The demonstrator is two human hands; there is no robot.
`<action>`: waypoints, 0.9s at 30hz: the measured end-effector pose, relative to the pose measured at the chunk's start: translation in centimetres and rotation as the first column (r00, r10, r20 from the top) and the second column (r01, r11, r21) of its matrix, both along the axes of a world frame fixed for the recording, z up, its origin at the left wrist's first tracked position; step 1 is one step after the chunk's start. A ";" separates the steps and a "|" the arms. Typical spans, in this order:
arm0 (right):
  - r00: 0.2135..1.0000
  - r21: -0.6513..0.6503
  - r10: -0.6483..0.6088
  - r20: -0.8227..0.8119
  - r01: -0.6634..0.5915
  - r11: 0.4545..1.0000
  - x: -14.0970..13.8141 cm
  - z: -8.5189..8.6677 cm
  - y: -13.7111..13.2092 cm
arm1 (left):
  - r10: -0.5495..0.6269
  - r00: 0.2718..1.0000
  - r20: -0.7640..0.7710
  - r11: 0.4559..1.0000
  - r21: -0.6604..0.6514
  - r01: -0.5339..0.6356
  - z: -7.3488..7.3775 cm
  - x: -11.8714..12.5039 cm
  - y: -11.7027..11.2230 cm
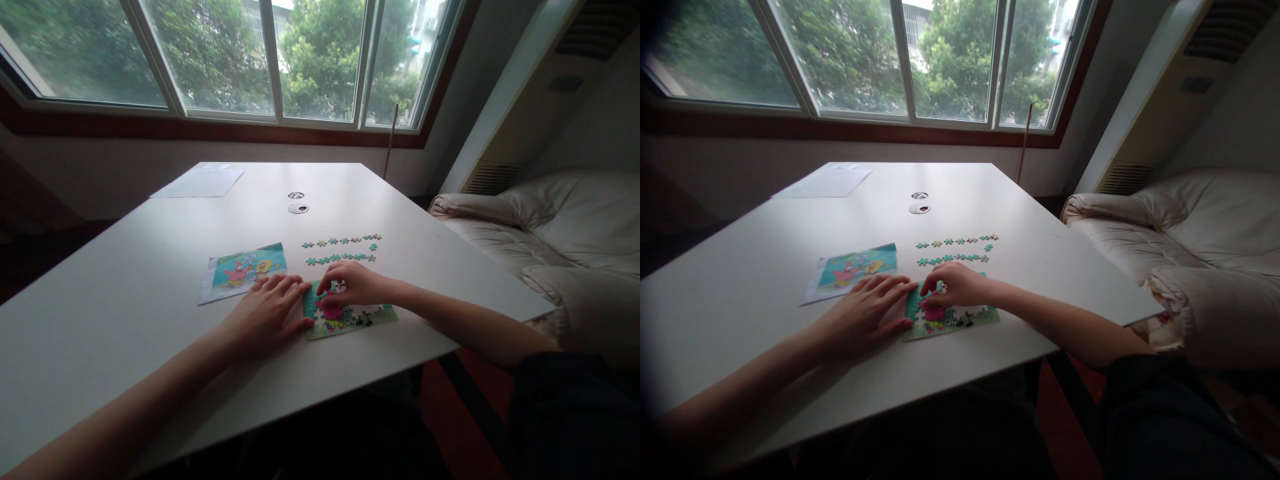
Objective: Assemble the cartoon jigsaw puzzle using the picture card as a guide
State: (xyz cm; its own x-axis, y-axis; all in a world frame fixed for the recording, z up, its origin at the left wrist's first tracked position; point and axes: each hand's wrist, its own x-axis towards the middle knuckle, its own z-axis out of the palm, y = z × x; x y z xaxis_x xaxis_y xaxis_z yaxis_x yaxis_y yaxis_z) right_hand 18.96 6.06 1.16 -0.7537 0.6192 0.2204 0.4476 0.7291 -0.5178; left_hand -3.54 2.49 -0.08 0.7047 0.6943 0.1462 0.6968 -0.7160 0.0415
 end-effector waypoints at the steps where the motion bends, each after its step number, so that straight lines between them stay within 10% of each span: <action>1: 1.000 -0.005 -0.016 -0.004 0.016 1.000 0.1 0.2 0.0 | -0.001 1.000 0.001 1.000 0.000 0.001 0.0 0.0 0.0; 27: 0.989 0.002 -0.137 0.052 0.137 0.991 -0.2 -1.0 0.0 | -0.007 1.000 0.020 1.000 0.013 0.007 -0.1 -0.1 0.1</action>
